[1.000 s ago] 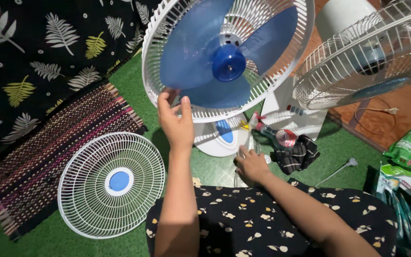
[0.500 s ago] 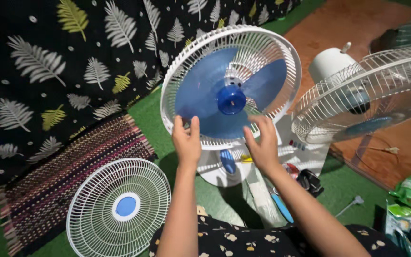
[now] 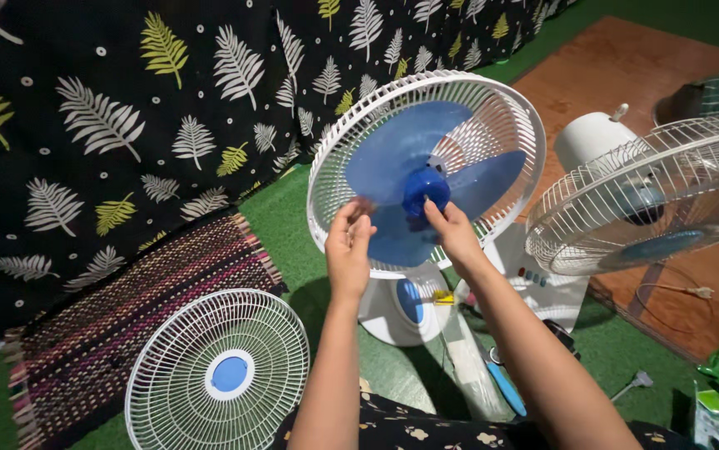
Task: The person disassembles a white electric fan by removing the front grille, fan blades, and rear grille. They then use a brush to clean the exposed motor housing and internal components.
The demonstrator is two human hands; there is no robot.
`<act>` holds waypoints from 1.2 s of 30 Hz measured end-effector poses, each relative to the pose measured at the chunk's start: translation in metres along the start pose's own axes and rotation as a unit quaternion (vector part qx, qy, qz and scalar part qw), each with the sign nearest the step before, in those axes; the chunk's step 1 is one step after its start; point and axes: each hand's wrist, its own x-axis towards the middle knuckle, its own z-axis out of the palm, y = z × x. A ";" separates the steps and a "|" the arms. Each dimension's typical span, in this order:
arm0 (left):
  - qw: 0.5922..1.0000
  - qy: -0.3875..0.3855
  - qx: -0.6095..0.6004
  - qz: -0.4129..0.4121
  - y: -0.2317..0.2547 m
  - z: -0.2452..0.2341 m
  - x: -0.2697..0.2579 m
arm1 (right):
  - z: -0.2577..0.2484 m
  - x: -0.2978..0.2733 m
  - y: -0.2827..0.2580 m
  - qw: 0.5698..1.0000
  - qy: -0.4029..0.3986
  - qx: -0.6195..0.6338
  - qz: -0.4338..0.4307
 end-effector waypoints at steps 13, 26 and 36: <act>0.996 -0.074 -0.029 0.033 0.028 0.013 -0.014 | 0.015 -0.011 0.008 0.994 0.085 0.006 -0.066; 0.982 0.038 0.170 0.077 0.051 0.008 -0.037 | 0.013 -0.072 0.012 0.984 0.076 -0.121 -0.108; 0.886 0.173 0.360 0.235 0.150 -0.059 -0.077 | -0.032 -0.158 0.087 0.951 -0.143 -0.273 0.036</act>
